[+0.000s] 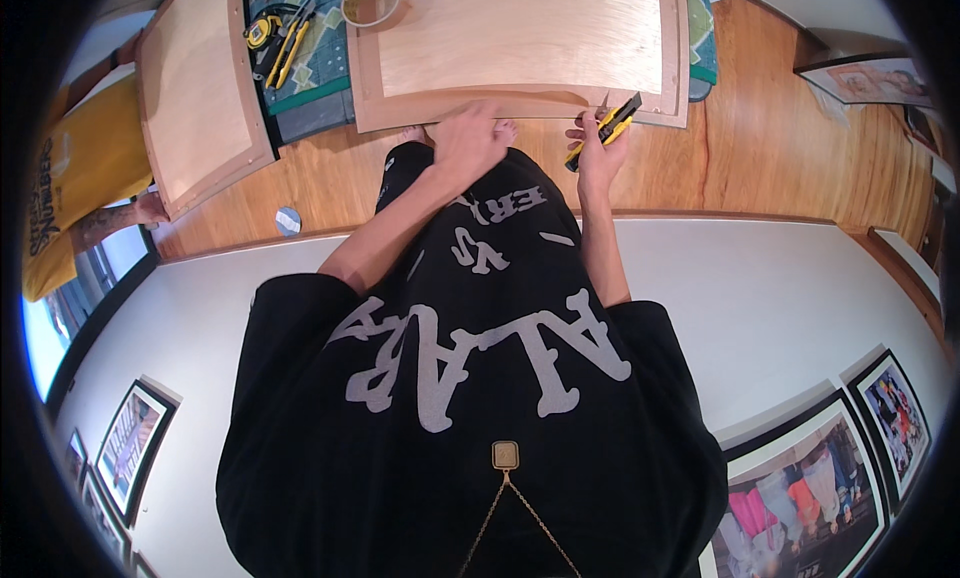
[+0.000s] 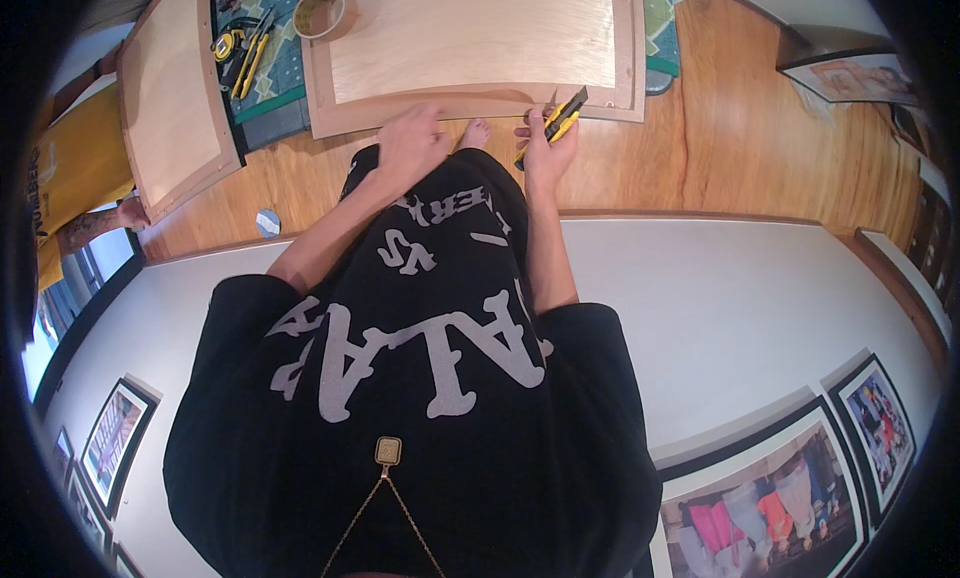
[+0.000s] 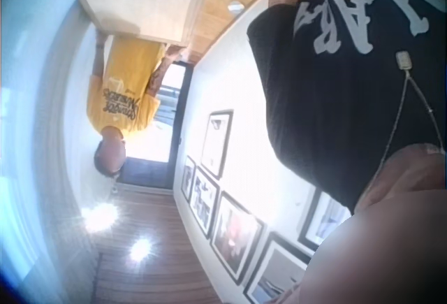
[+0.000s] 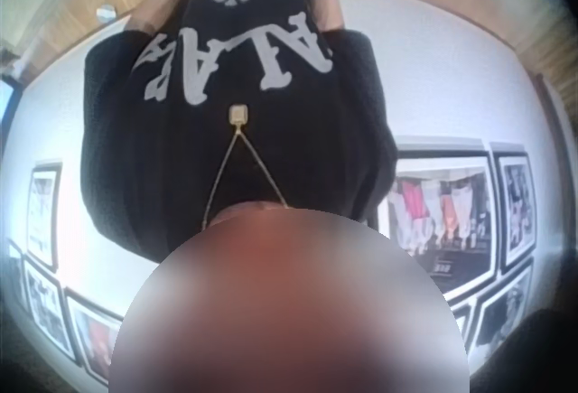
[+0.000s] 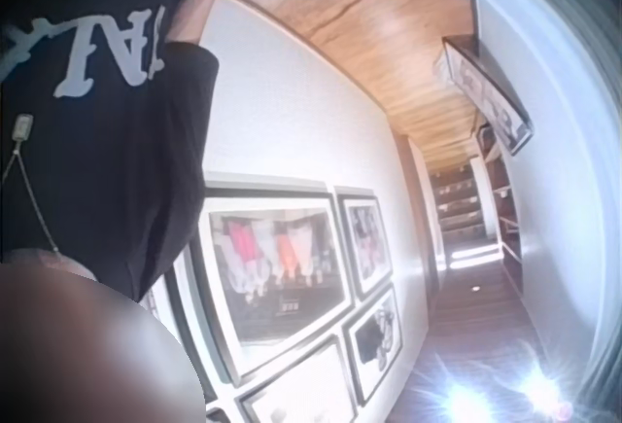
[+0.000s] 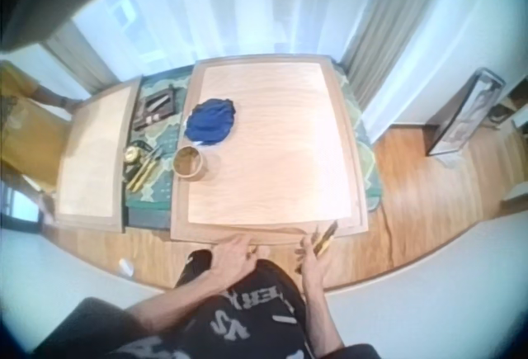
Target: The person applies brown edge tape to the edges of a wooden board, presses it down, and trims the excess with a utility knife. They repeat this process on multiple edges and wipe the surface with a blue cloth.
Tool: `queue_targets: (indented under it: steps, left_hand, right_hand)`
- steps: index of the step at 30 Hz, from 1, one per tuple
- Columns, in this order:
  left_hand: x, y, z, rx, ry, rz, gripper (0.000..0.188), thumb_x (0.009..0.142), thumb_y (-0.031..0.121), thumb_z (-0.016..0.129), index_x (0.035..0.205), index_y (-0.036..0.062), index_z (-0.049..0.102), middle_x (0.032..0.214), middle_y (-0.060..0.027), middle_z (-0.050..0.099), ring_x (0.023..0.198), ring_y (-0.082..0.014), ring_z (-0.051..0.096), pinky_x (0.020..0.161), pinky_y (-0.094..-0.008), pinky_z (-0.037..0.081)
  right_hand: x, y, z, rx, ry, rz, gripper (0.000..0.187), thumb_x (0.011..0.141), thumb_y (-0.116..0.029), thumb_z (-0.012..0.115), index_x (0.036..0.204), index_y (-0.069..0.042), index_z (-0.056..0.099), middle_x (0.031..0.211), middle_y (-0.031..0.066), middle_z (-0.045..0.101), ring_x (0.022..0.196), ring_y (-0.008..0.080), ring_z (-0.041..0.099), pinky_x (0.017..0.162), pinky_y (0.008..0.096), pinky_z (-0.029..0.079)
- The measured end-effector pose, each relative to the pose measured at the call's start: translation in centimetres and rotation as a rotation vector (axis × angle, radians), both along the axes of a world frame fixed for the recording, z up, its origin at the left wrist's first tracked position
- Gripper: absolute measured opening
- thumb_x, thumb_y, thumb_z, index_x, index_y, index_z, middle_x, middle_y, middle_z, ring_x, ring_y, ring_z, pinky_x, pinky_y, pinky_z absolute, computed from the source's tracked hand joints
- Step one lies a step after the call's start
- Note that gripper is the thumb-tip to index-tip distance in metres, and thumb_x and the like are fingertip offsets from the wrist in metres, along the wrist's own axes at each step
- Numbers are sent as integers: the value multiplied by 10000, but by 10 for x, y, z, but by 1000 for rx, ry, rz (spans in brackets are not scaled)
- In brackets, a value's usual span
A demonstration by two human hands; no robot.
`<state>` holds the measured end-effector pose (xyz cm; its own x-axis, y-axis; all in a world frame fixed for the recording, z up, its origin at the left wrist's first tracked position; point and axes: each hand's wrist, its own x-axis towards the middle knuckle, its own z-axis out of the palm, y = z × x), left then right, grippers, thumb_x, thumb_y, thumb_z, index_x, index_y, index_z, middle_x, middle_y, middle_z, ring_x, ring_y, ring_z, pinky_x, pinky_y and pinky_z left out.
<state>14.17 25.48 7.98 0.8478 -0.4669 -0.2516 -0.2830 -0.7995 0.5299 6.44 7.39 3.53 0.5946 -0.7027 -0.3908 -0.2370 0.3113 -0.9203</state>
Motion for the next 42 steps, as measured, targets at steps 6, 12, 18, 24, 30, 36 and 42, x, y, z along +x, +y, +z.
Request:
queue_targets:
  steps: [6,12,18,24,30,36,42]
  left_hand:
    - [-9,-74,-13,-86,69,-146,384,771,176,638,1132,58,581,1036,-183,677,920,-358,664,756,-478,524]
    - [-7,-113,-9,-128,115,-248,414,765,194,647,1155,69,586,1024,-147,688,921,-341,663,764,-447,528]
    - [34,-53,23,-194,318,-196,341,771,186,653,1103,114,689,827,-57,690,768,-224,664,720,-360,531]
    - [179,83,15,-22,312,-315,282,775,203,701,1029,88,743,853,-82,722,757,-182,668,710,-313,533]
    - [196,75,15,187,346,-920,232,710,214,721,882,60,738,794,-116,720,709,-262,677,629,-382,522]
    - [184,78,5,83,223,-916,169,581,154,710,718,57,694,674,-114,674,671,-285,663,581,-412,495]
    - [189,78,-18,55,254,-951,132,595,150,714,710,85,708,675,-92,681,657,-271,658,574,-405,491]
  right_hand:
    - [-17,-12,12,85,3,-86,241,922,-127,646,1072,-26,488,849,130,653,598,187,658,472,276,491]
    - [-33,-23,27,13,-19,-215,230,918,-109,595,1096,-18,480,845,132,638,576,196,634,491,298,504]
    - [-31,-3,57,-106,-51,-237,234,923,-69,529,1134,5,459,816,106,560,635,168,601,549,294,495]
    - [-10,85,66,-463,285,533,257,990,-188,575,1151,8,538,807,132,659,665,219,654,599,354,522]
    - [35,215,68,-524,241,950,275,959,-198,583,1025,49,481,764,312,628,692,491,632,588,543,519]
    - [51,269,52,-664,332,700,278,968,-204,563,992,59,476,652,280,611,625,494,620,555,553,510]
    - [57,283,48,-622,429,651,265,972,-178,551,1077,53,477,812,320,629,715,508,619,608,564,494]
